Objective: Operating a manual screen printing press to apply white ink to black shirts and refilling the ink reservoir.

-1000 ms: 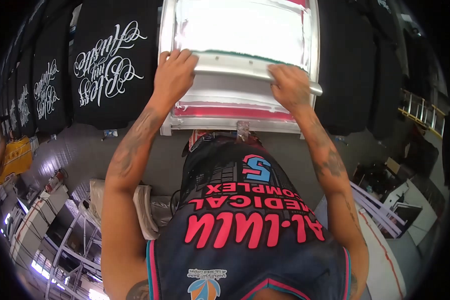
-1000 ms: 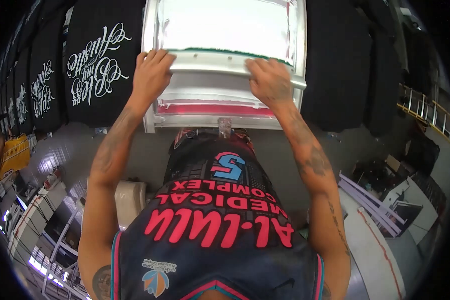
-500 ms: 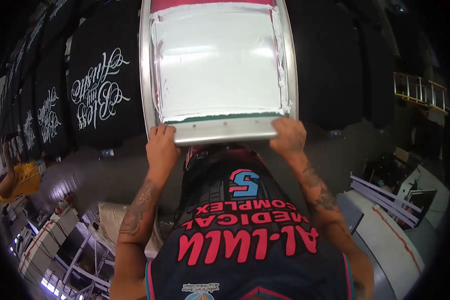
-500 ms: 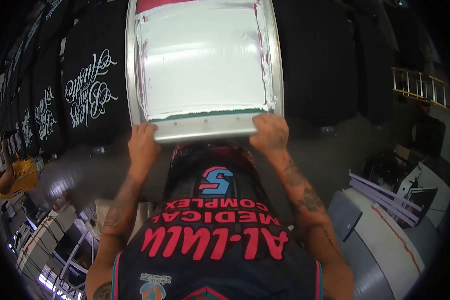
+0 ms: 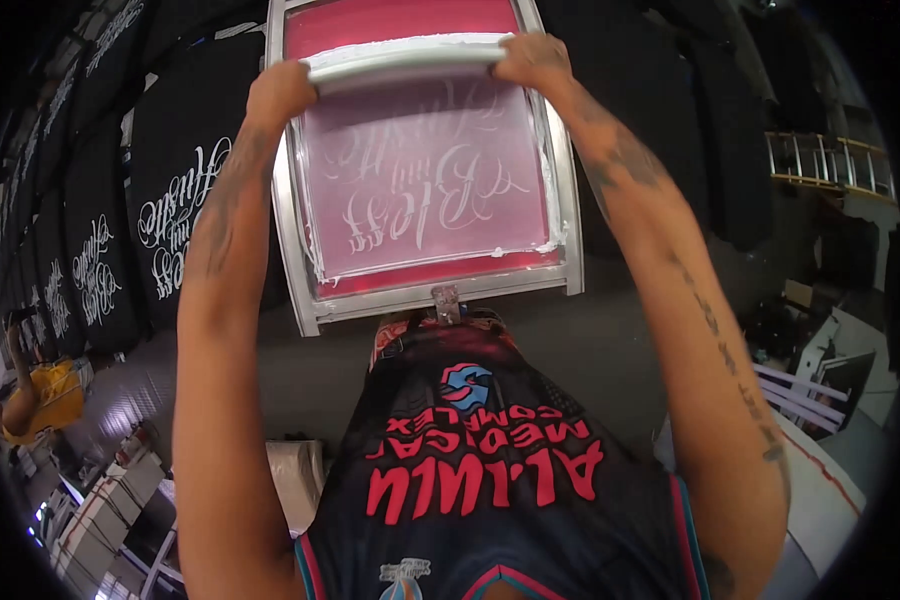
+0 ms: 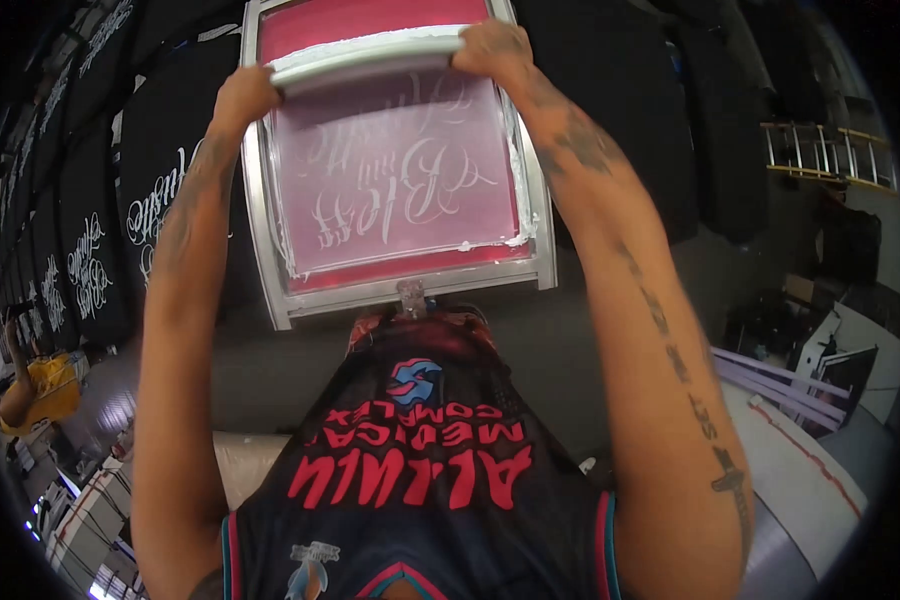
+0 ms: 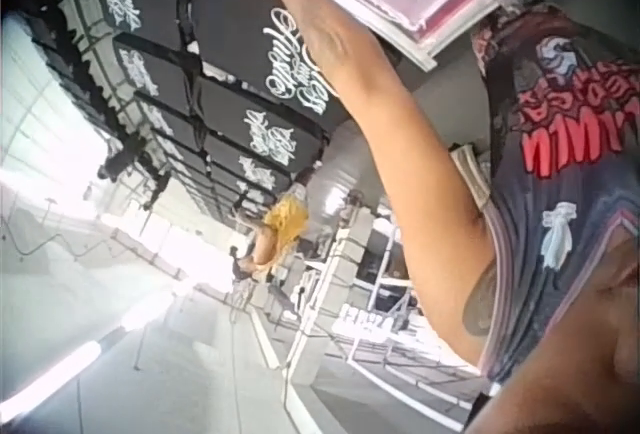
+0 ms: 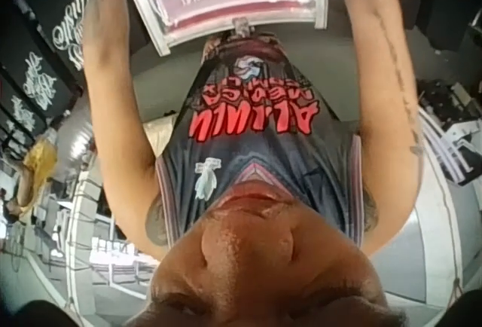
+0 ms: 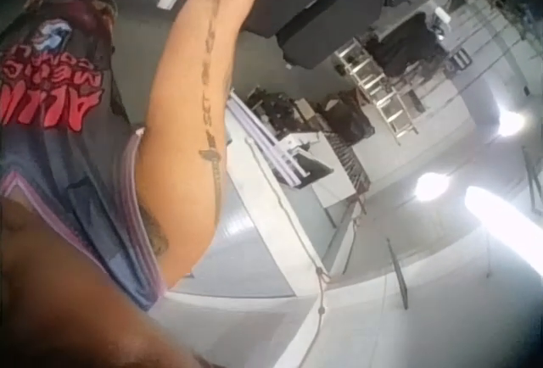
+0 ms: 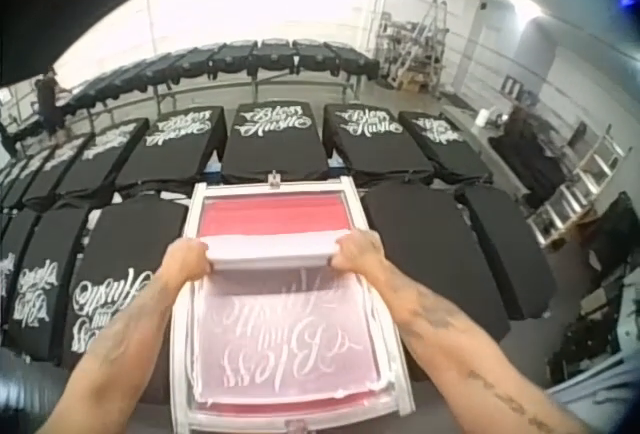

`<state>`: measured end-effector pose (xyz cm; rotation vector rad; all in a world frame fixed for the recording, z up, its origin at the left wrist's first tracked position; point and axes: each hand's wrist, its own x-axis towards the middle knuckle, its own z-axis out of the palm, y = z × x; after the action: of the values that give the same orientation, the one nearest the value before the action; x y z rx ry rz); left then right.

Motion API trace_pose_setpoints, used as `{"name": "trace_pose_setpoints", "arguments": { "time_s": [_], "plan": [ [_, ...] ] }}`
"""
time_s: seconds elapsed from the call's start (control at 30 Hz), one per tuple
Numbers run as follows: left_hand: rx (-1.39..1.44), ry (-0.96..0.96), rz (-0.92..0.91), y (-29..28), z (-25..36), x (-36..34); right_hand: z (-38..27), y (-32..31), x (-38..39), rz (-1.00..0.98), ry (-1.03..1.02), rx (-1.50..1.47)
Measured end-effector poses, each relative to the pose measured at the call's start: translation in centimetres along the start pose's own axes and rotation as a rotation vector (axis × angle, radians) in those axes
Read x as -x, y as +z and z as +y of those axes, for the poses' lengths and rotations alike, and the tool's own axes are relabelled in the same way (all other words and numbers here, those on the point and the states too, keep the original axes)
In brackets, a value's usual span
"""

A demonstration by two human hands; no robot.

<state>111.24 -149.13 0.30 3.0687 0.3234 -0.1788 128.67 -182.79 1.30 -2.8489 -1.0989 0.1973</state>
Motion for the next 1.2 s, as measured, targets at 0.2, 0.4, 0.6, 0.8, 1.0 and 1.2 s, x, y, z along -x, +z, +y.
{"name": "trace_pose_setpoints", "arguments": {
  "time_s": [0.2,0.4,0.6,0.8,1.0,1.2],
  "plan": [
    [0.131,0.087,0.056,1.7,6.1,25.7,-5.6,2.8,27.0,0.084,-0.001,-0.052],
    [0.195,-0.003,0.011,2.6,7.6,28.0,-7.7,3.4,27.9,0.094,0.053,-0.162],
    [0.169,-0.038,0.154,4.9,7.6,25.0,-6.4,5.3,25.9,0.326,-0.016,-0.096],
    [0.061,-0.037,0.175,1.7,2.6,5.6,-0.8,4.0,7.2,0.414,-0.039,-0.061],
    [0.007,-0.001,0.021,-0.8,0.4,-1.5,0.5,0.4,-0.1,0.029,0.076,0.103],
    [0.172,0.080,0.061,0.6,6.1,24.2,-5.0,3.2,24.7,0.161,-0.038,-0.038]
  ]
}}
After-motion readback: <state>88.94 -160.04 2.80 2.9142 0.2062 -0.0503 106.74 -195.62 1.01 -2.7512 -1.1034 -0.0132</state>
